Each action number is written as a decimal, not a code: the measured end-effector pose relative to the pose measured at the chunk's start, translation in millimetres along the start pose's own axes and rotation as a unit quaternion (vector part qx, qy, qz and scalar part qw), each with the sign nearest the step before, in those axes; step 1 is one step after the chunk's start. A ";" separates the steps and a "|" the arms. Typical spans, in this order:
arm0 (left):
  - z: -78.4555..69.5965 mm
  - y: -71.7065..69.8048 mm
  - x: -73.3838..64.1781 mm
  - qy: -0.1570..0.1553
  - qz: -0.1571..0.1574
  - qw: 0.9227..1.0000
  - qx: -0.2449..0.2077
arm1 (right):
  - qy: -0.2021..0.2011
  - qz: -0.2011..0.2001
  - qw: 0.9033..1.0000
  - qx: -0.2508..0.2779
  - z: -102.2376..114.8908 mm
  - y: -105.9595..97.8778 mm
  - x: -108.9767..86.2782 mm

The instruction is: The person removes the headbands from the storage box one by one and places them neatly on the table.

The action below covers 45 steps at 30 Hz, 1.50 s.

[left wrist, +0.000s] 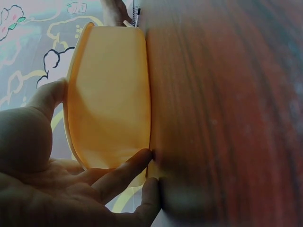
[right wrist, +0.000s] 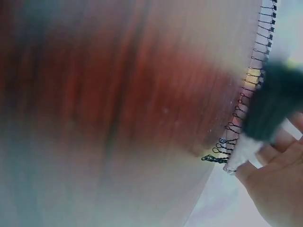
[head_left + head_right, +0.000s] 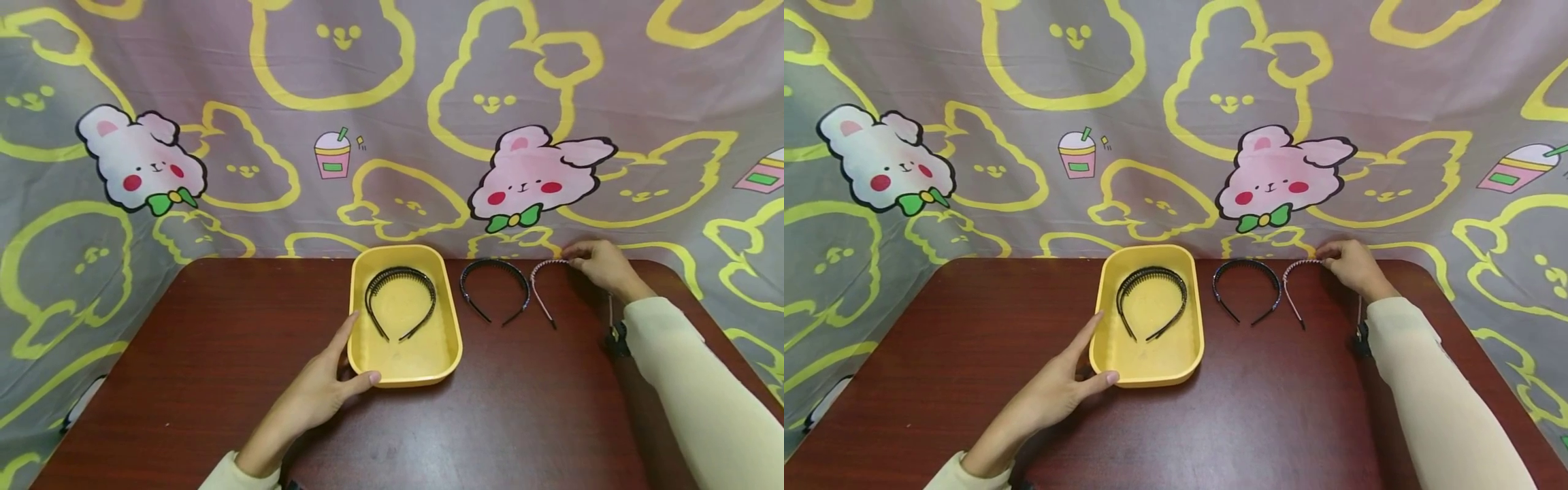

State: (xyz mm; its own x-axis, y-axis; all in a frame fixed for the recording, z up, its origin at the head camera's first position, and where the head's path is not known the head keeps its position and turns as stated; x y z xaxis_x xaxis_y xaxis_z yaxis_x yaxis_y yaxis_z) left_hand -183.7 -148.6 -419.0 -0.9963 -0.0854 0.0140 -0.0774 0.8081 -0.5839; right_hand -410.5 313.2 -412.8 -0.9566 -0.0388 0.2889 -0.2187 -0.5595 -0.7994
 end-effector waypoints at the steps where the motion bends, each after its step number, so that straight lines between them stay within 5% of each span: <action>1: -0.2 0.4 0.1 0.000 0.000 1.000 0.000 | 0.000 0.002 1.000 0.000 -0.2 0.0 -0.9; 35: -0.8 0.0 -1.4 0.001 -0.005 1.000 0.004 | -0.011 0.011 1.000 0.017 33.7 -20.2 -15.6; 45: 0.5 0.5 -1.6 0.001 0.002 1.000 0.006 | -0.047 -0.011 0.999 0.018 58.8 -26.1 -21.1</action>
State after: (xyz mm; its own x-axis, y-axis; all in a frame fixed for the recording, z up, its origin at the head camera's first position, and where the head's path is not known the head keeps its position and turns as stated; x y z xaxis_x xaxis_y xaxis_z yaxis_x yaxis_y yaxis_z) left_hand -182.2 -148.4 -419.7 -0.9967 -0.0806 0.0125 -0.0723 0.8014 -0.5938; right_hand -373.3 279.9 -367.1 -0.9289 -0.1035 0.3557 -0.2306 -0.5898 -0.7739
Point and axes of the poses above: each hand's wrist, its own x-axis towards the middle knuckle, its own y-axis out of the palm, z = x × y, the point moved 8 cm from there along x, towards the middle knuckle, and after that the axes turned 15 degrees about -z, right-handed, at the moved point
